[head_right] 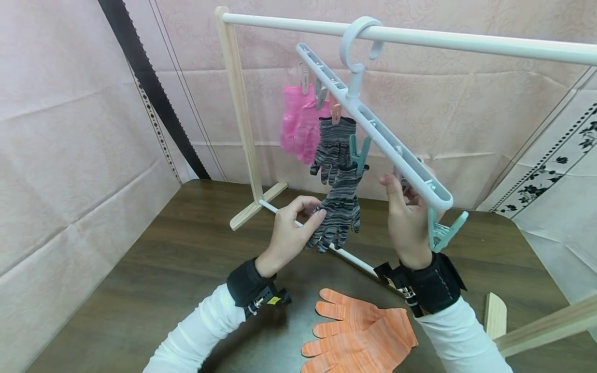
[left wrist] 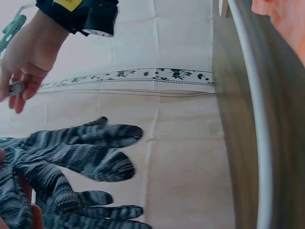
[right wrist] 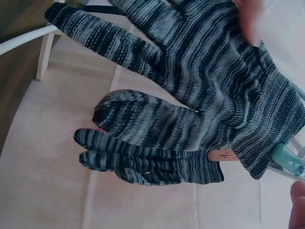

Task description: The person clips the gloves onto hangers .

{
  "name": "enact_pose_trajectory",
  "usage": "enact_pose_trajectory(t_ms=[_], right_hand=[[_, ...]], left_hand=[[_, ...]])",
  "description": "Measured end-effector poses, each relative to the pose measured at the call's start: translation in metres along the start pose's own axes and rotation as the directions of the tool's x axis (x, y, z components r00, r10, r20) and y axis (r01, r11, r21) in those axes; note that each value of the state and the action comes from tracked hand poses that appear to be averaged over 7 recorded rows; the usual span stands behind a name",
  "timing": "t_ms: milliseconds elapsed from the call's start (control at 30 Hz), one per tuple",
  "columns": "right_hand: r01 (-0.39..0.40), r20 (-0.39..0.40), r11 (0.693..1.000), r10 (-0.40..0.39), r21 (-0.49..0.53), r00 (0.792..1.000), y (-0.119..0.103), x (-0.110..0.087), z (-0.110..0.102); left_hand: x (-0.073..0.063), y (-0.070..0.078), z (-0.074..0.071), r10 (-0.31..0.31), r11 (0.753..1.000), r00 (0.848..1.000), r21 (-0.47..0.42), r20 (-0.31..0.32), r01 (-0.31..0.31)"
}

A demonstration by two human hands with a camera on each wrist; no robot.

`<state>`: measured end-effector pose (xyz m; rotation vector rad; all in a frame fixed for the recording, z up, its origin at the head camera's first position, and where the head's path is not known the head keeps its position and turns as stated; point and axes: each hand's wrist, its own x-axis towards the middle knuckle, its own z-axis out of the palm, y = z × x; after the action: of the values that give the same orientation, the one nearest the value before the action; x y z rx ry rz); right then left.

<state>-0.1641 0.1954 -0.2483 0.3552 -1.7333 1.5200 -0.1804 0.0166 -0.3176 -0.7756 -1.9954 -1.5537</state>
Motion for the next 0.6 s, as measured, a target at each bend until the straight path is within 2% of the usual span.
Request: enact_pose_trajectory(t_ms=[167, 300, 367, 433, 533, 600], right_hand=[[0.017, 0.029, 0.999, -0.017, -0.029, 0.999, 0.005, 0.0, -0.002], [0.027, 0.03, 0.998, -0.025, -0.064, 0.999, 0.009, -0.001, -0.003], [0.054, 0.018, 0.996, -0.053, -0.071, 0.998, 0.012, -0.002, -0.002], [0.099, 0.011, 0.995, -0.099, -0.011, 0.995, 0.014, -0.002, -0.001], [0.17, -0.006, 0.985, -0.169, 0.04, 0.986, 0.015, -0.001, 0.0], [0.195, -0.015, 0.98, -0.195, 0.039, 0.981, 0.013, 0.0, 0.0]], left_hand=[[0.017, 0.015, -0.004, 0.111, 0.992, 0.993, 0.055, -0.028, -0.109], [0.037, 0.034, -0.007, 0.221, 0.963, 0.975, 0.162, -0.031, -0.214], [0.047, 0.044, -0.006, 0.272, 0.942, 0.962, 0.208, -0.012, -0.264], [0.056, 0.053, -0.006, 0.319, 0.915, 0.948, 0.257, 0.013, -0.312], [0.071, 0.067, -0.004, 0.379, 0.864, 0.924, 0.338, 0.048, -0.372], [0.082, 0.078, -0.004, 0.415, 0.821, 0.906, 0.397, 0.077, -0.41]])
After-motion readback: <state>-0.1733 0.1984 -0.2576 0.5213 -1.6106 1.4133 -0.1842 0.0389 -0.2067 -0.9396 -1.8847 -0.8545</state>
